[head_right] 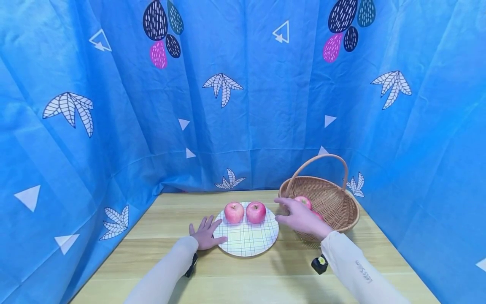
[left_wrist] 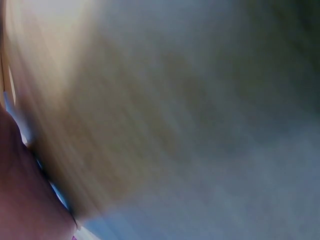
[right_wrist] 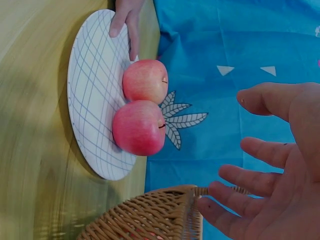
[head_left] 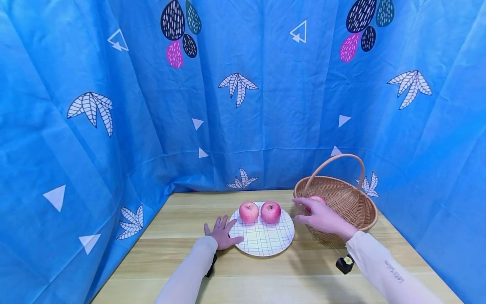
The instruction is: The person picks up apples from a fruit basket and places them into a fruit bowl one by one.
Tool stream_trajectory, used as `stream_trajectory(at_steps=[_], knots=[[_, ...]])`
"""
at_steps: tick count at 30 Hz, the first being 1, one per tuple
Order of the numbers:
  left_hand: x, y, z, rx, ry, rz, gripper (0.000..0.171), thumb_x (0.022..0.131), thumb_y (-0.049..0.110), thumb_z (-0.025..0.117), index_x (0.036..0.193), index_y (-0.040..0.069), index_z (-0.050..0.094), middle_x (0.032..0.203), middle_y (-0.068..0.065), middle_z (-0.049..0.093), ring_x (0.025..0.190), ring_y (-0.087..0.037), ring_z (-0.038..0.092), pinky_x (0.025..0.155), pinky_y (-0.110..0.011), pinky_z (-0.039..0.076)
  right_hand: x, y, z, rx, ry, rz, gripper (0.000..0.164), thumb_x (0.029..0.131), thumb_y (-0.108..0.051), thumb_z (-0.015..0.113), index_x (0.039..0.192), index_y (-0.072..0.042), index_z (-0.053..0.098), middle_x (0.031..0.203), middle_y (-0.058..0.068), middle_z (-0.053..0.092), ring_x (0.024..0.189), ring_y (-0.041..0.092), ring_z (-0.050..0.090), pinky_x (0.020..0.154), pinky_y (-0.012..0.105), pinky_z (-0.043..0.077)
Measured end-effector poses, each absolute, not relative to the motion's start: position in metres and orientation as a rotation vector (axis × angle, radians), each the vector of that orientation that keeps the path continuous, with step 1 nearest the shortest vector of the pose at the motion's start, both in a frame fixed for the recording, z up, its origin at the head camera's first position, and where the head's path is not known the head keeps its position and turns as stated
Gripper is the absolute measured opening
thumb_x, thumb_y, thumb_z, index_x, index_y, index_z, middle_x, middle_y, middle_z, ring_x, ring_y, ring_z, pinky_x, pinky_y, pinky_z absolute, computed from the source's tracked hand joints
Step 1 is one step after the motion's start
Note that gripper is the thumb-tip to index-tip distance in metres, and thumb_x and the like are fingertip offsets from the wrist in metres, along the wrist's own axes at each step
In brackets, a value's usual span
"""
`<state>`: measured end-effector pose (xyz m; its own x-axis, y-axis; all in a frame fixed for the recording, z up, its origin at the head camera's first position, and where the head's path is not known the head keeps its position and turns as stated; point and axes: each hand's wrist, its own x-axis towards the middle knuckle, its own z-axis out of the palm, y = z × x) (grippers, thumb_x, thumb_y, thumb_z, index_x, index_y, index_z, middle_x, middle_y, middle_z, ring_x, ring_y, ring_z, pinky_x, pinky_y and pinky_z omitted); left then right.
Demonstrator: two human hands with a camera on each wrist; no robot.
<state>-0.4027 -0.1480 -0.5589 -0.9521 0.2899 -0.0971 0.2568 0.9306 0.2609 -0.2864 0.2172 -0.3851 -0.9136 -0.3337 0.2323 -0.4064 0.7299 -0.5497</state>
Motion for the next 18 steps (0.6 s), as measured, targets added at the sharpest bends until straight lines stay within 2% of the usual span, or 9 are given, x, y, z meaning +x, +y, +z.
stream_trajectory(at_steps=[2, 12, 18], knots=[[-0.403, -0.148, -0.559, 0.419, 2.955, 0.369, 0.102, 0.075, 0.095, 0.037, 0.159, 0.038, 0.027, 0.171, -0.005, 0.012, 0.157, -0.034, 0.003, 0.112, -0.078, -0.006, -0.285, 0.219, -0.383, 0.609, -2.806, 0.923, 0.055, 0.092, -0.025, 0.073, 0.141, -0.006, 0.057, 0.127, 0.008, 0.065, 0.121, 0.035, 0.055, 0.1, 0.054, 0.049], [-0.403, -0.145, -0.557, 0.418, 2.949, 0.371, 0.1, 0.077, 0.093, 0.039, 0.159, 0.038, 0.027, 0.17, -0.006, 0.013, 0.157, -0.035, 0.004, 0.112, -0.078, -0.006, -0.287, 0.231, -0.38, 0.618, -2.824, 0.969, 0.057, 0.094, -0.025, 0.071, 0.144, -0.003, 0.052, 0.138, 0.02, 0.06, 0.128, 0.045, 0.056, 0.104, 0.059, 0.046], [-0.408, -0.147, -0.567, 0.406, 2.971, 0.342, 0.102, 0.074, 0.097, 0.034, 0.159, 0.04, 0.025, 0.171, -0.004, 0.012, 0.157, -0.033, 0.003, 0.112, -0.078, -0.006, -0.286, 0.235, -0.378, 0.608, -2.838, 1.019, 0.056, 0.095, -0.028, 0.071, 0.143, -0.007, 0.053, 0.138, 0.02, 0.061, 0.127, 0.042, 0.058, 0.104, 0.059, 0.047]])
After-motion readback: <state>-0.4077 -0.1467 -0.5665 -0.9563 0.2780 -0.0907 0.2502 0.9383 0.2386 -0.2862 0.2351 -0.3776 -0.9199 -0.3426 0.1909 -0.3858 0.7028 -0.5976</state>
